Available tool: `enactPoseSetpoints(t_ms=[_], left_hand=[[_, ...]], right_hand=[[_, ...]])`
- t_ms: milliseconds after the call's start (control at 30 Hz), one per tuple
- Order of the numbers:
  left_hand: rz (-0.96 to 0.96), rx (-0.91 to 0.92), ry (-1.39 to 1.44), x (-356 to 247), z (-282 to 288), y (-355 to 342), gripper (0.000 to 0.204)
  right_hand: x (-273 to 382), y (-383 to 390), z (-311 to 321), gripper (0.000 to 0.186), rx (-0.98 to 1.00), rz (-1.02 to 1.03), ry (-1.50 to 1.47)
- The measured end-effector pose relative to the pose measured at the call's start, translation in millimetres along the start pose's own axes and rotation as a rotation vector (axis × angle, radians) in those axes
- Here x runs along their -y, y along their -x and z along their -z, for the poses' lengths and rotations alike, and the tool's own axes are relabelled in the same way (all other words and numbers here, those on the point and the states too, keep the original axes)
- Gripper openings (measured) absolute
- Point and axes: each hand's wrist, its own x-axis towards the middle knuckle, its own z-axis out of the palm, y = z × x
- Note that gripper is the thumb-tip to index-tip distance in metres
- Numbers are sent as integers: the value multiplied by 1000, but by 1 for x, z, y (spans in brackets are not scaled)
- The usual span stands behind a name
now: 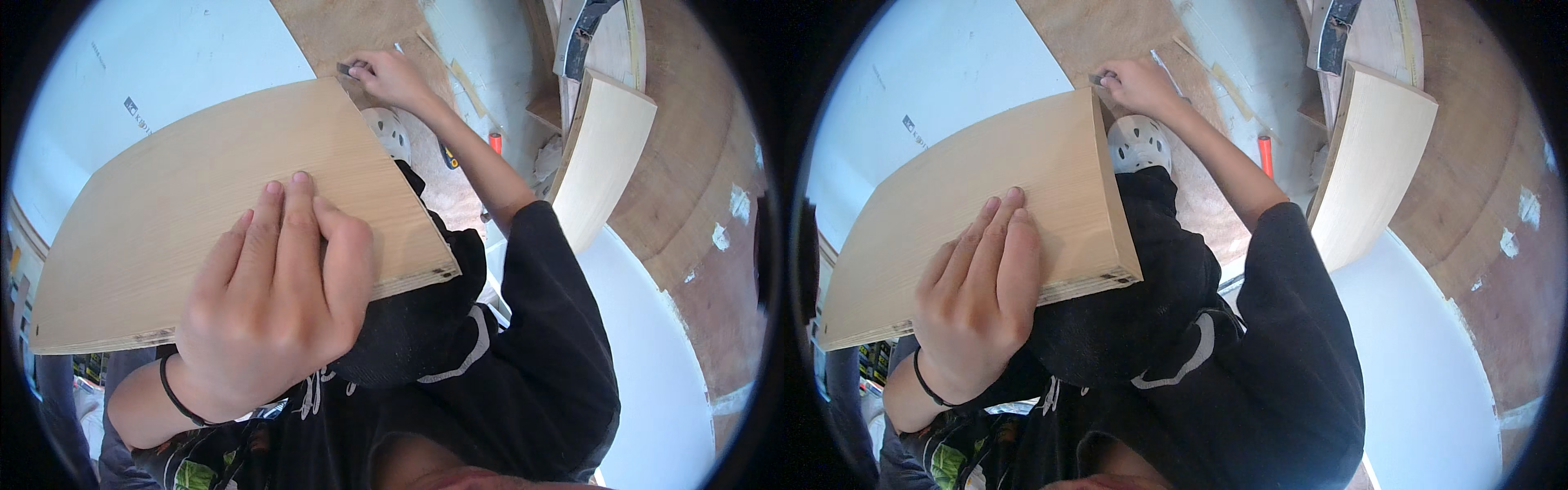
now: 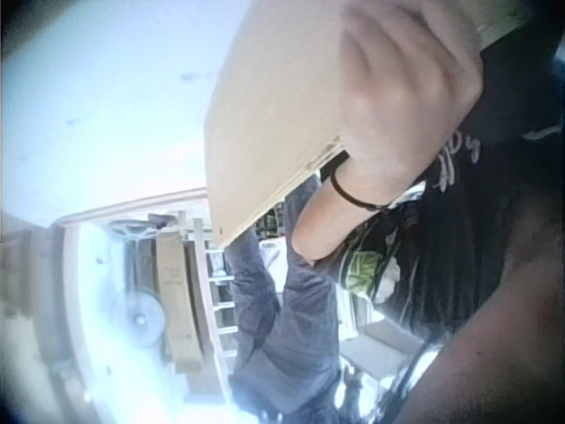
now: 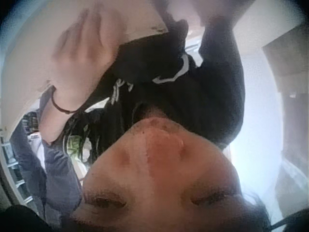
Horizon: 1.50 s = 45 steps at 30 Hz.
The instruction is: The person holds a curved wooden board and uses a metal file to smooth its edges. They switch to a utility knife to scrape and refine the edge, then return to filing. The process repeats with alternating tools to shape the wood.
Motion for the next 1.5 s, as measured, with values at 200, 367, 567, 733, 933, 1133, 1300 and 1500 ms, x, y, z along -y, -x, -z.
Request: enactPoseSetpoints(t_ms=[200, 367, 567, 733, 933, 1133, 1300, 1500], left_hand=[[3, 30, 25, 1, 2, -2, 18], [-2, 24, 22, 0, 2, -2, 18], [1, 16, 9, 0, 1, -2, 19], [2, -17, 6, 1, 0, -1, 18], [5, -42, -26, 1, -2, -2, 15], [-8, -43, -23, 3, -3, -2, 12], [-12, -59, -43, 3, -4, -3, 12], [-24, -33, -30, 4, -3, -2, 12]], right_hand=[[-7, -3, -31, 24, 2, -29, 49], [-5, -4, -32, 25, -9, -23, 102], [2, -5, -30, 25, 14, -30, 119], [9, -1, -19, 24, 65, -34, 121], [19, 14, -3, 23, 16, 46, 81], [45, 30, 20, 23, -8, 65, 54], [67, 44, 42, 22, 0, 63, 25], [93, 59, 67, 20, -4, 115, 31]])
